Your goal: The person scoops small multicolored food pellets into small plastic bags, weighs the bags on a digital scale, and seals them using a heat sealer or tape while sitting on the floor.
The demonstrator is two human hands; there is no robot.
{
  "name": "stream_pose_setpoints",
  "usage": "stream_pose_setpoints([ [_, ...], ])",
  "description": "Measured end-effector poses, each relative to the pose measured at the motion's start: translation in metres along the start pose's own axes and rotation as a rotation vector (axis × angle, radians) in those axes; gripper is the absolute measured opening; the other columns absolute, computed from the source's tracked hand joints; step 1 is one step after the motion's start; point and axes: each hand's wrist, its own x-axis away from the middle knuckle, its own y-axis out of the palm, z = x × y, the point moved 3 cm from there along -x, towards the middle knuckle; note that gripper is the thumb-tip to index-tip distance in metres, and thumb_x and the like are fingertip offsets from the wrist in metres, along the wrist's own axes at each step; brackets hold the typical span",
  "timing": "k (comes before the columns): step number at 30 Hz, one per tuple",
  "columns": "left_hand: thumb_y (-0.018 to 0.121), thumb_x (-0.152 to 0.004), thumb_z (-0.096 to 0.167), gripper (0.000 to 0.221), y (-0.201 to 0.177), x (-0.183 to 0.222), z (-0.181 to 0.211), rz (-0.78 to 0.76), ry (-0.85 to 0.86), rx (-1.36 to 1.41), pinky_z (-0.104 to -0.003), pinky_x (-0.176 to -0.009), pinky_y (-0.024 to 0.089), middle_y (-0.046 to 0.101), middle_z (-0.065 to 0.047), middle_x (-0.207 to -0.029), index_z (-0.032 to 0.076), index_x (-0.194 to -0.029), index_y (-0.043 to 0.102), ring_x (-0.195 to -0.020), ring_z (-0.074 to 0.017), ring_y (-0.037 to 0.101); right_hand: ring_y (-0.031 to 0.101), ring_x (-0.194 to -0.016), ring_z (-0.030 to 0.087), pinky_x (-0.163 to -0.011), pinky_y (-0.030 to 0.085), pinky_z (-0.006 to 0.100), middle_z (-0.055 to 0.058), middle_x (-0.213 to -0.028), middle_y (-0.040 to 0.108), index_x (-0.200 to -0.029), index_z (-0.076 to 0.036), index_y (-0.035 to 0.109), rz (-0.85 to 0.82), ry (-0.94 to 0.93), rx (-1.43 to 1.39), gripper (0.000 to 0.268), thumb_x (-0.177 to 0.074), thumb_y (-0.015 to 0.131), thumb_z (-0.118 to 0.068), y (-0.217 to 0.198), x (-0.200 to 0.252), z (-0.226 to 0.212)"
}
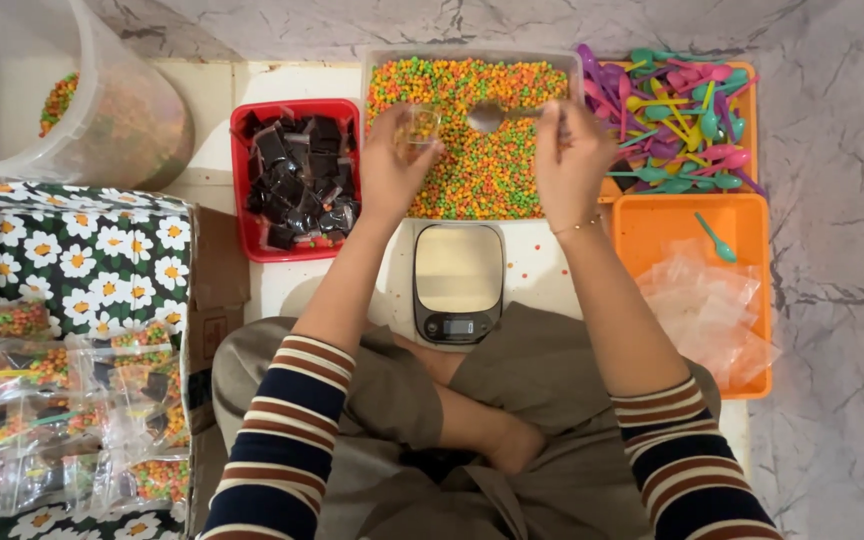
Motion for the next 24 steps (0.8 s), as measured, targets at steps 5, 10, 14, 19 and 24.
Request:
stream_pose_setpoints([
  [5,0.09,-0.088,0.019,0.044,-0.005,0.002,-0.004,0.066,0.01,-0.03,-0.048,-0.093,0.06,0.073,-0.016,-0.113,0.008,-0.124,0.068,-0.113,-0.0362,0.07,0.072,-0.068,0.034,-0.062,0.054,0.041,0.015,-0.067,0.069,-0.083,-0.005,0.071,-0.243,0.295,-0.055,0.025,-0.104,0.063,-0.014,0.051,0.075,0.044],
  [10,0.097,-0.082,0.021,0.063,-0.01,0.004,-0.006,0.068,0.005,-0.009,-0.051,-0.099,0.056,0.069,-0.021,-0.121,0.004,-0.132,0.062,-0.12,-0.0386,0.066,0.074,-0.068,0.028,-0.062,0.062,0.035,0.015,-0.07,0.074,-0.087,-0.009,0.08,-0.225,0.772,-0.238,0.017,-0.094,0.067,-0.015,0.101,0.139,0.095],
  [14,0.101,-0.076,0.019,0.081,-0.012,0.005,-0.015,0.04,0.05,-0.001,-0.051,-0.104,0.054,0.062,-0.021,-0.125,0.003,-0.141,0.054,-0.124,-0.0432,0.061,0.077,-0.063,0.02,-0.054,0.067,0.028,0.018,-0.077,0.076,-0.092,-0.003,0.072,-0.089,1.104,-0.534,0.016,-0.095,0.061,-0.014,0.077,0.117,0.104],
  [19,0.102,-0.074,0.019,0.088,-0.008,0.007,-0.008,0.042,0.064,-0.011,-0.054,-0.107,0.05,0.06,-0.02,-0.127,0.003,-0.143,0.051,-0.127,-0.0436,0.059,0.076,-0.059,0.016,-0.051,0.065,0.027,0.012,-0.07,0.076,-0.079,-0.007,0.073,0.032,0.865,-0.417,0.018,-0.092,0.063,-0.014,0.03,0.047,0.086],
  [24,0.094,-0.074,0.008,0.087,-0.001,0.007,0.009,-0.022,0.055,0.019,-0.035,-0.087,0.067,0.053,-0.016,-0.132,0.006,-0.144,0.043,-0.114,-0.0306,0.066,0.066,-0.06,0.01,-0.056,0.056,0.021,0.005,-0.073,0.071,-0.095,0.002,0.072,-0.025,0.51,-0.476,0.02,-0.104,0.06,-0.012,-0.003,-0.024,0.017],
])
